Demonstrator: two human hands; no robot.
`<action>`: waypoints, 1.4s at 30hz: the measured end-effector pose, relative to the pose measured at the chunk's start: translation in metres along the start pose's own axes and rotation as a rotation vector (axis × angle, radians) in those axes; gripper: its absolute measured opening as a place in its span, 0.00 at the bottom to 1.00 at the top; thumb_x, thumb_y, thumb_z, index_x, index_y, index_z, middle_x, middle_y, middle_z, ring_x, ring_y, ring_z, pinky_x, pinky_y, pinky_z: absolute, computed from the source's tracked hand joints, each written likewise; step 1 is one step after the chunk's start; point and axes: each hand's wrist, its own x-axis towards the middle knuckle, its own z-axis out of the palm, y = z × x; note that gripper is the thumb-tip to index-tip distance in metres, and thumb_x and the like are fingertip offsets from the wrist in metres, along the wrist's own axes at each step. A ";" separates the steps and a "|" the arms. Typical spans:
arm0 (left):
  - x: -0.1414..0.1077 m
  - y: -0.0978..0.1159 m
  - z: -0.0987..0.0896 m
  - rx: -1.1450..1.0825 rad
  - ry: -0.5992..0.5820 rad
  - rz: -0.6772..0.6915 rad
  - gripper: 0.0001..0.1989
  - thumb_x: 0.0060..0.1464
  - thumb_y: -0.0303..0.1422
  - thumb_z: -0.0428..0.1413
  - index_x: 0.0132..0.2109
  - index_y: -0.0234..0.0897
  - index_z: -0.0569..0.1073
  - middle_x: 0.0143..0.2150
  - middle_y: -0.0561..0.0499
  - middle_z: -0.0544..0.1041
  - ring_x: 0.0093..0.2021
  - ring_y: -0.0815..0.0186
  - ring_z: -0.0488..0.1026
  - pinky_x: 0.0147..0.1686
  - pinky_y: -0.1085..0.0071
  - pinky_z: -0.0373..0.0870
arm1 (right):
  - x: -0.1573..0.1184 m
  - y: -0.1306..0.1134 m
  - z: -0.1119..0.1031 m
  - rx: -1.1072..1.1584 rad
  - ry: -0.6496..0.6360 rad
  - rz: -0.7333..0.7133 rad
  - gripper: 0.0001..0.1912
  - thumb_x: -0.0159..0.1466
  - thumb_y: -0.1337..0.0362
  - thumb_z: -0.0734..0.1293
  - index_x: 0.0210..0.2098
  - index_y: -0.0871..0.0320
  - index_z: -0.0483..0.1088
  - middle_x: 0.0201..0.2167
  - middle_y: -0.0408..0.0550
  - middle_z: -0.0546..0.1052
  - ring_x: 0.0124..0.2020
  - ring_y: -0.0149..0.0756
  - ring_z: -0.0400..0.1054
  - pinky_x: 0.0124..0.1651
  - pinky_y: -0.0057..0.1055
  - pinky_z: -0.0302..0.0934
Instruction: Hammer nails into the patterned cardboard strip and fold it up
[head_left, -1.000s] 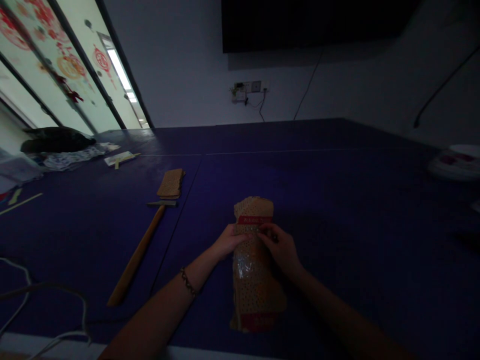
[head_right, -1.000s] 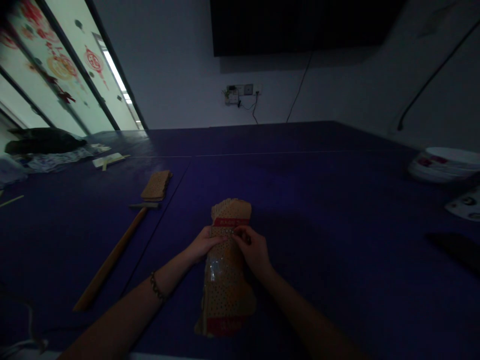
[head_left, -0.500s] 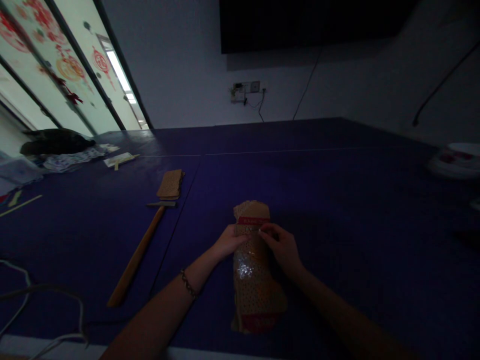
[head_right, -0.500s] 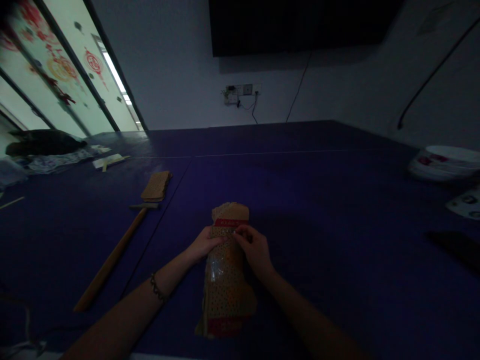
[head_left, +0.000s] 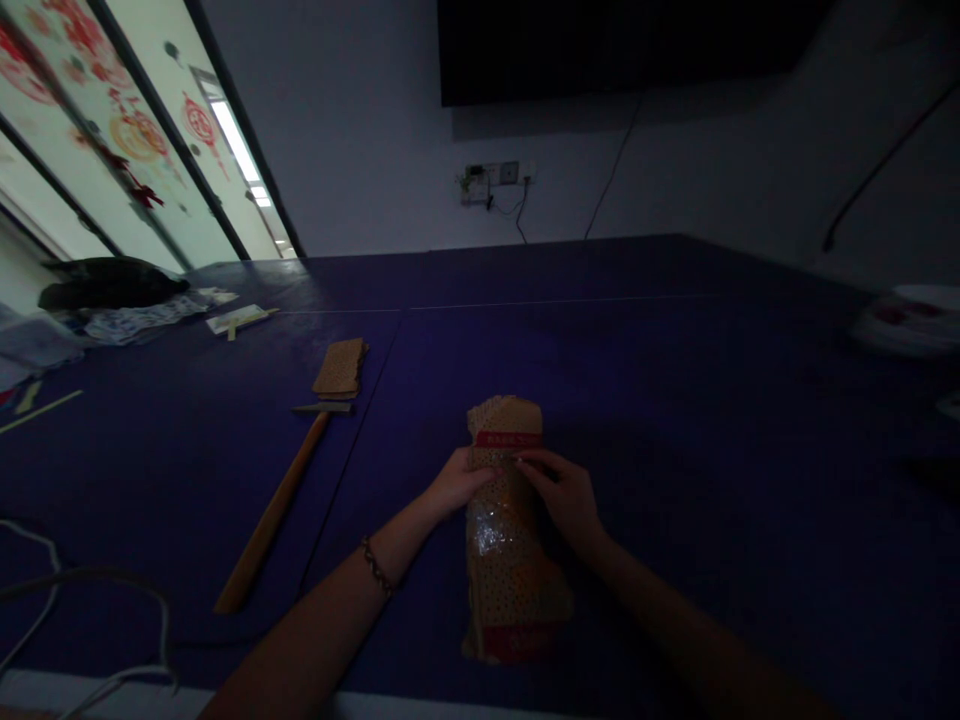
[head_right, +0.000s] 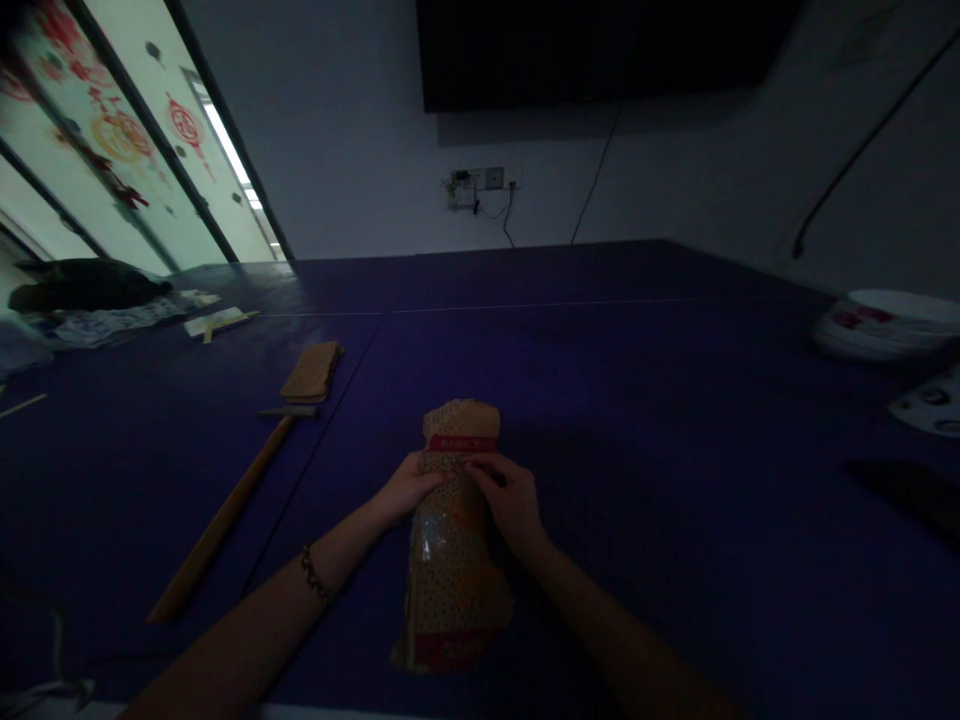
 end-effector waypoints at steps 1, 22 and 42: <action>0.000 0.001 0.000 -0.010 -0.001 -0.005 0.14 0.35 0.29 0.59 0.34 0.31 0.74 0.31 0.50 0.77 0.31 0.65 0.72 0.35 0.71 0.66 | -0.003 -0.001 0.000 -0.032 0.024 -0.031 0.07 0.52 0.60 0.62 0.25 0.56 0.70 0.25 0.45 0.75 0.28 0.36 0.67 0.32 0.31 0.59; -0.003 0.007 0.003 -0.087 0.075 -0.061 0.15 0.32 0.28 0.61 0.33 0.29 0.74 0.30 0.48 0.77 0.29 0.65 0.72 0.36 0.68 0.67 | 0.011 0.007 -0.005 0.875 0.046 0.413 0.12 0.49 0.62 0.62 0.17 0.56 0.52 0.13 0.33 0.52 0.11 0.21 0.42 0.12 0.22 0.36; 0.001 -0.002 -0.002 0.115 -0.093 0.015 0.17 0.36 0.37 0.61 0.35 0.30 0.74 0.32 0.48 0.76 0.32 0.66 0.71 0.35 0.72 0.65 | 0.005 0.004 0.003 0.024 -0.021 0.182 0.08 0.46 0.58 0.66 0.20 0.57 0.70 0.17 0.40 0.69 0.23 0.33 0.60 0.26 0.28 0.53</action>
